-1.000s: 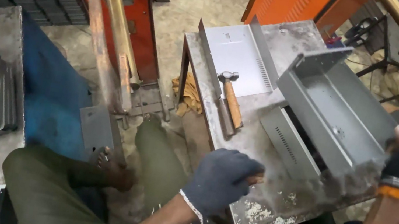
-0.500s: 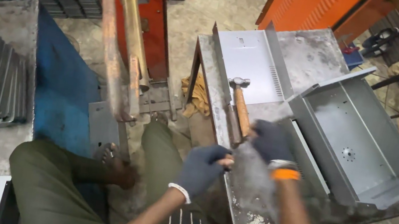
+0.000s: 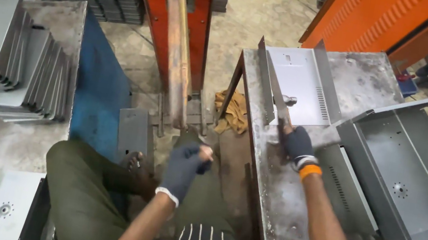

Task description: The person sits at a workbench and folds sheet metal panels into box-shaped enclosures. They position a panel under a manual bending attachment, press the lever to bend the edge, hammer seams flat, and set finished boxes aside while taking new panels from a stack.

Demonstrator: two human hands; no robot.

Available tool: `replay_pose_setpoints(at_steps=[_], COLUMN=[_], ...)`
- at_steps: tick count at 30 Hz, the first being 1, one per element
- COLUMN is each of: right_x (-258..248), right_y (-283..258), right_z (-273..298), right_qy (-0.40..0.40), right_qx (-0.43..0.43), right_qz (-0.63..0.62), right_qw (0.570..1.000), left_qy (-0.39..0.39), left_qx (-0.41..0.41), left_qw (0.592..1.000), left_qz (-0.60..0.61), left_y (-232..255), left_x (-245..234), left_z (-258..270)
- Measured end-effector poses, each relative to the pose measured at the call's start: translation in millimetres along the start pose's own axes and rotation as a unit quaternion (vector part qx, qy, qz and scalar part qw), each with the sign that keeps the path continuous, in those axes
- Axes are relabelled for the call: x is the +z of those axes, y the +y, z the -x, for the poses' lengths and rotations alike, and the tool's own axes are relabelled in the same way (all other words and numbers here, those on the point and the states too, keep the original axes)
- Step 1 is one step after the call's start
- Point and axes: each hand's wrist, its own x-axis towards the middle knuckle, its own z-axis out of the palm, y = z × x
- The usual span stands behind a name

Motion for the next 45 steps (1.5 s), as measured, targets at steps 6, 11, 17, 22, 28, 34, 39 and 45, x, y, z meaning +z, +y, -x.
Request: replay_pose_setpoints(at_steps=[6, 11, 17, 22, 28, 34, 39, 45], right_x=[-55.2, -89.1, -51.8, -68.6, -91.8, -14.8, -63.0, -47.5], right_y=[-88.7, -197.3, -205.9, -242.6, -308.7, -180.8, -293.7, -296.0], right_z=[108.8, 227.2, 288.1, 282.8, 239.5, 302.5, 243.9, 259.4], right_qy=[-0.109, -0.116, -0.109, -0.14, -0.305, -0.251, -0.257, -0.223], right_qx=[0.067, 0.057, -0.068, -0.12, 0.088, -0.031, -0.015, -0.02], right_qz=[-0.391, -0.457, -0.446, -0.419, -0.46, -0.465, -0.476, -0.516], right_qw=[0.911, 0.88, 0.886, 0.889, 0.829, 0.848, 0.841, 0.827], left_qy=[0.207, 0.219, 0.014, -0.074, -0.034, 0.059, 0.12, 0.083], left_qx=[0.166, 0.255, 0.148, 0.157, 0.148, 0.222, 0.237, 0.234], left_qw=[0.951, 0.927, 0.974, 0.965, 0.98, 0.973, 0.964, 0.969], left_qz=[0.162, 0.166, 0.171, 0.194, 0.127, -0.011, -0.006, 0.006], left_y=[54.2, 158.8, 186.5, 173.4, 190.4, 128.0, 170.5, 179.3], left_x=[-19.8, 0.7, 6.7, -10.3, -4.6, -9.5, -10.7, -3.3], left_z=[-21.6, -28.7, -57.7, -67.5, -86.2, -22.4, -82.1, -77.9])
